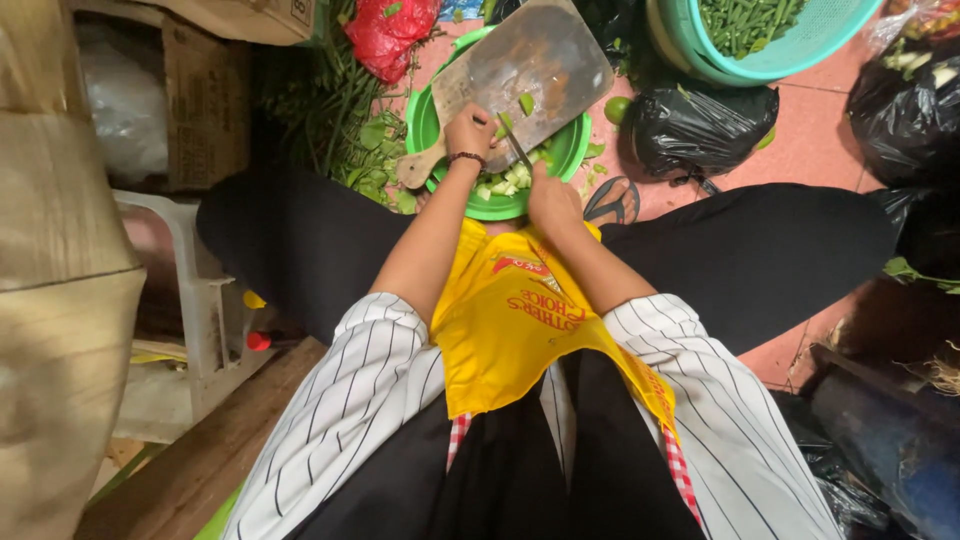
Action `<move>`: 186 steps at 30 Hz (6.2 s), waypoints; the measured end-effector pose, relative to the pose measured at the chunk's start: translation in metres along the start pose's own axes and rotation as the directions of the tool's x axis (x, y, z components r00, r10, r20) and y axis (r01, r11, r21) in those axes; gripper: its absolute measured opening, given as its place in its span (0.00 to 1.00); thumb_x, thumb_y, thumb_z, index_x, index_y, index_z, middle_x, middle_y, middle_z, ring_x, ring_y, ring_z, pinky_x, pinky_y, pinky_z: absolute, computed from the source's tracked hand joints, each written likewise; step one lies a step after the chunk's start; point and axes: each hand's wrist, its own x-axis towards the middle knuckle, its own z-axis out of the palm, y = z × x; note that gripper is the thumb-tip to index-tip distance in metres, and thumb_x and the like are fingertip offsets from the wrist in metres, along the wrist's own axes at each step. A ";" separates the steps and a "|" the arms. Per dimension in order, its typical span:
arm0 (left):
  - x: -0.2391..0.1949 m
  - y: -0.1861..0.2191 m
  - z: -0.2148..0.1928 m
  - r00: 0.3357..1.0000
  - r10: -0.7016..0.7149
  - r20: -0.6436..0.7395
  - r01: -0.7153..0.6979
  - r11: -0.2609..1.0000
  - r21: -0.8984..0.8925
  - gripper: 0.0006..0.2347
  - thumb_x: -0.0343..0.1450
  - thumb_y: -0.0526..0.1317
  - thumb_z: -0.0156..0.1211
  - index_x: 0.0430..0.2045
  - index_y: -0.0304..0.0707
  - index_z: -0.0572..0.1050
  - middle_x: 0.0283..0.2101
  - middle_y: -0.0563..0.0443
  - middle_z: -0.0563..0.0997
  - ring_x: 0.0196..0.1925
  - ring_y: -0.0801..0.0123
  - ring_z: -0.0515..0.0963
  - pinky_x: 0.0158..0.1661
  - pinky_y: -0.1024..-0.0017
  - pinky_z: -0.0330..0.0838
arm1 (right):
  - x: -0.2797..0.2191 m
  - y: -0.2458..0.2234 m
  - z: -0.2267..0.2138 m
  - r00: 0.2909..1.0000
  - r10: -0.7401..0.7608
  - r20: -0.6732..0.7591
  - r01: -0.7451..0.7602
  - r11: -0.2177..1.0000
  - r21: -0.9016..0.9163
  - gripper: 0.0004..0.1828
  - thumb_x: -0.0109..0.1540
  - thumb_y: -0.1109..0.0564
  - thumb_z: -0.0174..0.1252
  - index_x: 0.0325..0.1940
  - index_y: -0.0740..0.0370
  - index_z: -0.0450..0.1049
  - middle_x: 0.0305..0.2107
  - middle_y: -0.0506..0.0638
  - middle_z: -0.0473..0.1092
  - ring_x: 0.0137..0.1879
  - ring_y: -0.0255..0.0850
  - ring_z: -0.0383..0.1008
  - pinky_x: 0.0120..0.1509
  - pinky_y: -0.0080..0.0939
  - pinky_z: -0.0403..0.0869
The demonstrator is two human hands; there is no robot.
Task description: Chopping green chayote squash on a wooden cutting board using a knife while sitting on the floor.
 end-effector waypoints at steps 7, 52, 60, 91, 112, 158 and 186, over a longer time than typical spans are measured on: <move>-0.003 -0.001 -0.003 1.000 -0.019 0.012 0.018 0.998 0.055 0.07 0.64 0.36 0.72 0.23 0.36 0.77 0.19 0.48 0.84 0.21 0.72 0.86 0.28 0.74 0.78 | 0.017 0.009 0.013 0.995 0.038 0.097 -0.038 0.999 -0.009 0.15 0.65 0.63 0.41 0.55 0.65 0.61 0.38 0.74 0.75 0.47 0.69 0.76 0.50 0.66 0.73; -0.011 0.008 -0.003 0.937 0.330 0.113 -0.349 0.884 0.312 0.16 0.59 0.26 0.67 0.35 0.38 0.69 0.42 0.38 0.74 0.41 0.41 0.79 0.40 0.54 0.76 | 0.035 0.020 0.039 0.991 0.067 0.115 -0.074 0.996 0.055 0.15 0.67 0.61 0.38 0.57 0.65 0.62 0.41 0.74 0.74 0.48 0.70 0.76 0.51 0.65 0.73; 0.003 0.042 -0.010 0.804 0.401 0.438 -0.575 0.712 0.403 0.36 0.56 0.23 0.61 0.62 0.51 0.66 0.61 0.27 0.63 0.56 0.30 0.71 0.53 0.52 0.71 | 0.013 0.066 -0.093 0.984 0.044 0.172 -0.039 0.999 -0.029 0.16 0.65 0.54 0.52 0.56 0.61 0.69 0.41 0.72 0.74 0.49 0.69 0.75 0.53 0.66 0.72; 0.036 -0.032 0.318 0.881 0.091 0.464 -0.375 0.733 0.568 0.19 0.73 0.37 0.44 0.61 0.39 0.67 0.57 0.35 0.72 0.56 0.44 0.76 0.54 0.49 0.71 | -0.021 0.172 -0.285 0.994 0.019 -0.110 -0.002 0.987 0.159 0.13 0.67 0.52 0.54 0.46 0.64 0.64 0.33 0.73 0.72 0.43 0.72 0.72 0.46 0.69 0.69; -0.019 0.150 0.105 0.789 0.161 0.593 -0.474 0.773 0.422 0.22 0.63 0.37 0.69 0.51 0.38 0.72 0.45 0.32 0.82 0.50 0.40 0.81 0.51 0.52 0.73 | -0.014 0.162 -0.266 0.988 0.024 -0.155 -0.020 0.999 0.027 0.13 0.69 0.55 0.52 0.49 0.70 0.64 0.36 0.77 0.72 0.47 0.75 0.71 0.53 0.72 0.66; 0.039 0.038 -0.022 1.000 -0.012 0.004 0.008 0.840 0.543 0.62 0.46 0.69 0.81 0.71 0.53 0.45 0.71 0.30 0.48 0.74 0.36 0.47 0.66 0.31 0.46 | 0.069 0.031 -0.053 0.991 -0.134 -0.031 0.124 0.969 -0.213 0.24 0.64 0.63 0.44 0.64 0.51 0.64 0.34 0.67 0.76 0.40 0.66 0.78 0.43 0.65 0.74; 0.041 0.035 -0.017 0.565 0.618 0.547 -0.825 0.441 0.354 0.29 0.65 0.36 0.73 0.62 0.61 0.72 0.73 0.56 0.65 0.73 0.52 0.65 0.66 0.58 0.68 | 0.043 0.068 -0.031 0.984 0.176 -0.037 -0.177 0.984 -0.027 0.16 0.65 0.59 0.45 0.58 0.60 0.62 0.41 0.76 0.73 0.48 0.74 0.74 0.52 0.69 0.71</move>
